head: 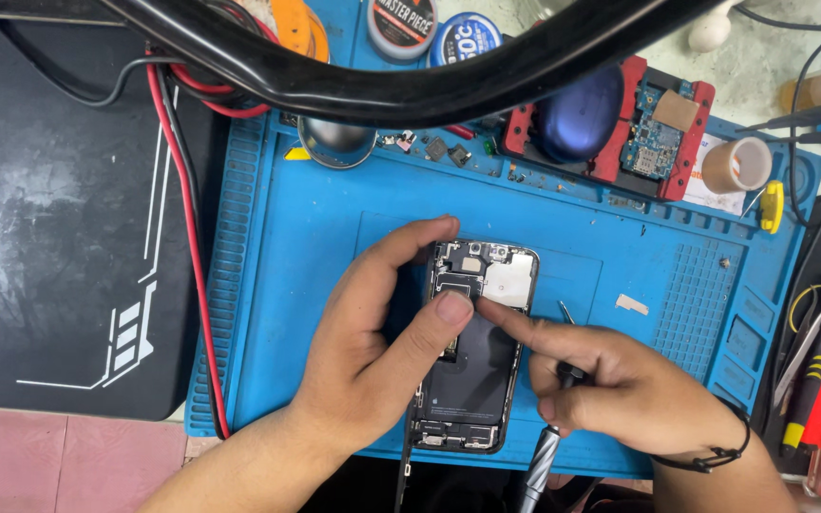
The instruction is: The person opens a smartphone and uses a screwdriver and tweezers to remove screws and small components from the motherboard area. The person places removed parts on the workbench and continues to pry and lift internal pieces.
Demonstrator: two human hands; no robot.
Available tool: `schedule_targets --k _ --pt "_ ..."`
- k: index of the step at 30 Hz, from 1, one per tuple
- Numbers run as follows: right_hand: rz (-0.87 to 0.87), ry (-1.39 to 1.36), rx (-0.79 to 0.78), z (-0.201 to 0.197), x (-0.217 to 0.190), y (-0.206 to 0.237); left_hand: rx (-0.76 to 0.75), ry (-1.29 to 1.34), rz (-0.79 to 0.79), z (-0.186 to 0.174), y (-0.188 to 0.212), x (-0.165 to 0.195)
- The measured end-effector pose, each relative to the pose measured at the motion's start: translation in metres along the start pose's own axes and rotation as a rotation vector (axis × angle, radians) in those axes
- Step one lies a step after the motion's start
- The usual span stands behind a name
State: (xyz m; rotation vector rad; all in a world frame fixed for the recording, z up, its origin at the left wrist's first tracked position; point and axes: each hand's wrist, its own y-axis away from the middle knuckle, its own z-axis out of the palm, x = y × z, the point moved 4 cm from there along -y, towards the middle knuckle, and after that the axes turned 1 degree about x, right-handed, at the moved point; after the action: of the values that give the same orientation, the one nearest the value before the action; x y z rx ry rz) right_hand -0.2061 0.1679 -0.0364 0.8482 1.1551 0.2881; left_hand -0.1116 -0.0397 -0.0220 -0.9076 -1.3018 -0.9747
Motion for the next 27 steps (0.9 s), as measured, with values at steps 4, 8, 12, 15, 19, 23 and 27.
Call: schedule_targets --k 4,8,12,15,19,23,27 --pt "0.004 0.019 0.006 -0.001 -0.002 0.0 -0.001 0.012 0.013 0.001 0.0 0.0" --pt "0.012 0.041 0.008 -0.001 -0.002 0.001 -0.003 0.02 -0.005 0.0 -0.001 0.0" --pt "-0.017 0.02 0.006 0.0 -0.003 0.0 -0.004 0.006 0.007 0.0 0.0 0.0" --pt "-0.04 0.011 0.001 0.0 -0.003 0.0 -0.002 0.004 0.023 0.001 0.0 0.001" --pt "-0.041 0.031 0.013 0.0 -0.003 0.0 -0.004 0.0 0.02 0.0 0.001 0.001" --pt "-0.029 0.02 0.04 -0.004 0.001 0.004 -0.003 0.017 0.009 0.0 0.0 0.0" --pt "-0.231 -0.148 -0.011 -0.014 0.001 0.02 0.009 -0.049 0.083 0.0 0.001 0.001"
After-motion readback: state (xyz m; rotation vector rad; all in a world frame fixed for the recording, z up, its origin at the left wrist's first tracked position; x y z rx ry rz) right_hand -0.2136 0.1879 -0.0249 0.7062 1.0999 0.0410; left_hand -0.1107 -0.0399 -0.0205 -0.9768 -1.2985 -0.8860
